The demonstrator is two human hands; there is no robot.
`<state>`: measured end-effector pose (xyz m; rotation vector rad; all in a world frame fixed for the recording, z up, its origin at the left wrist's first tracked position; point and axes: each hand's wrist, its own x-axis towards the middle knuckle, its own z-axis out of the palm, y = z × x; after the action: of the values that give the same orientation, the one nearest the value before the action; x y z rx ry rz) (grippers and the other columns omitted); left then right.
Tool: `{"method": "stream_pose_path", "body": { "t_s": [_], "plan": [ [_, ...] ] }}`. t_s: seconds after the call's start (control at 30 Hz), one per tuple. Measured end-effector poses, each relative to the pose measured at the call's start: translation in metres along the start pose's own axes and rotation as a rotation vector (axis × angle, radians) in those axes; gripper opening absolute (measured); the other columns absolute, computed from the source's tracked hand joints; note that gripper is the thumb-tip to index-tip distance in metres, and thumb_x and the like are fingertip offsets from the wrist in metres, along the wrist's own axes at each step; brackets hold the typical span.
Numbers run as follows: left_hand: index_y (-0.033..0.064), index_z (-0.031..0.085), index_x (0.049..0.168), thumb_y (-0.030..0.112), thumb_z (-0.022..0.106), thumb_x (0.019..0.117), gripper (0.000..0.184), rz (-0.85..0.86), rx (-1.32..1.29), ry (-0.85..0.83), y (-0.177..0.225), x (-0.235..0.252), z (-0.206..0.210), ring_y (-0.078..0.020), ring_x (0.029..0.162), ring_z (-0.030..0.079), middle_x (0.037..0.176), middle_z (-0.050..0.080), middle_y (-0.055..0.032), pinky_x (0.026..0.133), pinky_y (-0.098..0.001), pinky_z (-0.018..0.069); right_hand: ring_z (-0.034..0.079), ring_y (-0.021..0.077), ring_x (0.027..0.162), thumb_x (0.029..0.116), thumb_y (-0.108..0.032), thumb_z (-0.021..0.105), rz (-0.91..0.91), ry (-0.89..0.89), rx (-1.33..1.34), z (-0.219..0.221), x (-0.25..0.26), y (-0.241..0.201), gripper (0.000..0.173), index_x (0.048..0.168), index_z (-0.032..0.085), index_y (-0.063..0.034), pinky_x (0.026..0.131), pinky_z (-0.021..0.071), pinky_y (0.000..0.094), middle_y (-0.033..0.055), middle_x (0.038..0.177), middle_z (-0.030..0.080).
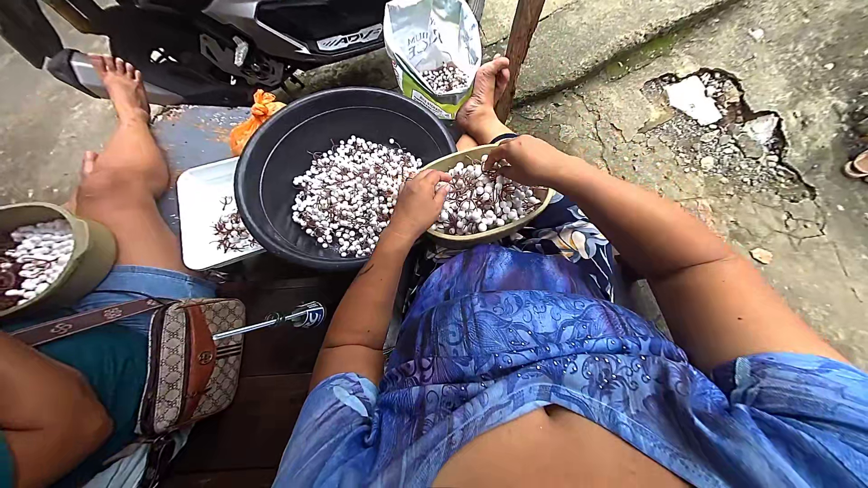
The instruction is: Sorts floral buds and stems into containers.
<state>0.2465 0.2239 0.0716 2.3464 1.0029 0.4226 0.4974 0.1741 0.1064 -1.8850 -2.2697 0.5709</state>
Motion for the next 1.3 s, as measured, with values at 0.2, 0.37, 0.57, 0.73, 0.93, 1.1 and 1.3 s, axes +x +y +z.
{"method": "stream_pose_path", "body": {
  "t_s": [0.2, 0.37, 0.57, 0.73, 0.93, 1.1, 1.3],
  "plan": [
    [0.0048, 0.069, 0.126, 0.015, 0.052, 0.1057, 0.028, 0.068, 0.032, -0.058, 0.017, 0.019, 0.001, -0.0318, 0.124, 0.062, 0.13, 0.067, -0.016, 0.108, -0.0539, 0.045, 0.069, 0.0351, 0.106, 0.0974, -0.004, 0.062, 0.027, 0.124, 0.154, -0.014, -0.009, -0.005, 0.021, 0.117, 0.071, -0.002, 0.097, 0.0521, 0.0564, 0.0185, 0.113, 0.071],
    [0.0053, 0.065, 0.131, 0.011, 0.055, 0.1032, 0.03, 0.013, 0.015, -0.084, 0.023, 0.026, 0.007, -0.0331, 0.126, 0.061, 0.133, 0.065, -0.0173, 0.109, -0.0527, 0.0452, 0.072, 0.0239, 0.092, 0.1005, -0.008, 0.061, 0.051, 0.25, 0.336, -0.022, -0.017, -0.006, 0.02, 0.118, 0.07, -0.0027, 0.09, 0.0563, 0.046, 0.0138, 0.102, 0.074],
    [-0.0005, 0.05, 0.145, 0.013, 0.065, 0.0992, 0.05, 0.115, -0.416, 0.12, 0.024, 0.018, 0.016, -0.0205, 0.106, 0.07, 0.144, 0.056, -0.0198, 0.095, -0.0357, 0.0565, 0.069, 0.0143, 0.088, 0.0994, -0.004, 0.062, 0.024, 0.16, 0.511, -0.031, -0.026, -0.009, 0.017, 0.114, 0.069, -0.0017, 0.086, 0.0564, 0.0362, 0.0104, 0.101, 0.073],
    [-0.002, 0.059, 0.132, 0.0, 0.064, 0.0955, 0.037, 0.189, -0.85, 0.103, 0.03, 0.018, 0.012, -0.0118, 0.09, 0.07, 0.127, 0.066, -0.0122, 0.083, -0.0314, 0.0597, 0.068, 0.0082, 0.081, 0.098, 0.001, 0.061, -0.034, 0.14, 0.654, -0.02, -0.026, -0.02, 0.016, 0.11, 0.071, -0.0005, 0.079, 0.0572, 0.0291, 0.008, 0.096, 0.072],
    [-0.0051, 0.067, 0.106, -0.002, 0.069, 0.093, 0.014, 0.135, -0.72, 0.166, 0.024, 0.009, 0.006, -0.0091, 0.077, 0.07, 0.095, 0.071, -0.0083, 0.077, -0.0282, 0.0614, 0.066, 0.0073, 0.074, 0.1001, -0.005, 0.061, -0.058, 0.126, 0.589, -0.013, -0.023, -0.019, 0.016, 0.108, 0.075, -0.0042, 0.075, 0.0566, 0.0302, 0.0052, 0.089, 0.073],
    [-0.0046, 0.066, 0.107, -0.001, 0.066, 0.095, 0.013, 0.039, -0.7, 0.246, 0.01, -0.001, -0.008, -0.0077, 0.075, 0.069, 0.092, 0.071, -0.0062, 0.074, -0.0271, 0.0606, 0.067, 0.0107, 0.069, 0.1001, -0.004, 0.063, -0.043, -0.223, 0.536, -0.033, -0.034, -0.025, 0.012, 0.101, 0.074, 0.0007, 0.072, 0.0585, 0.0298, 0.0077, 0.085, 0.072],
    [-0.0037, 0.065, 0.106, -0.003, 0.067, 0.094, 0.013, -0.004, -0.709, 0.325, 0.001, -0.011, -0.019, -0.006, 0.073, 0.068, 0.089, 0.07, -0.0039, 0.071, -0.0252, 0.0599, 0.066, 0.016, 0.076, 0.1031, -0.006, 0.059, 0.178, -0.148, 0.445, -0.063, 0.0, -0.013, 0.017, 0.111, 0.071, 0.0036, 0.076, 0.0564, 0.0356, 0.0137, 0.094, 0.071]
  ]
}}
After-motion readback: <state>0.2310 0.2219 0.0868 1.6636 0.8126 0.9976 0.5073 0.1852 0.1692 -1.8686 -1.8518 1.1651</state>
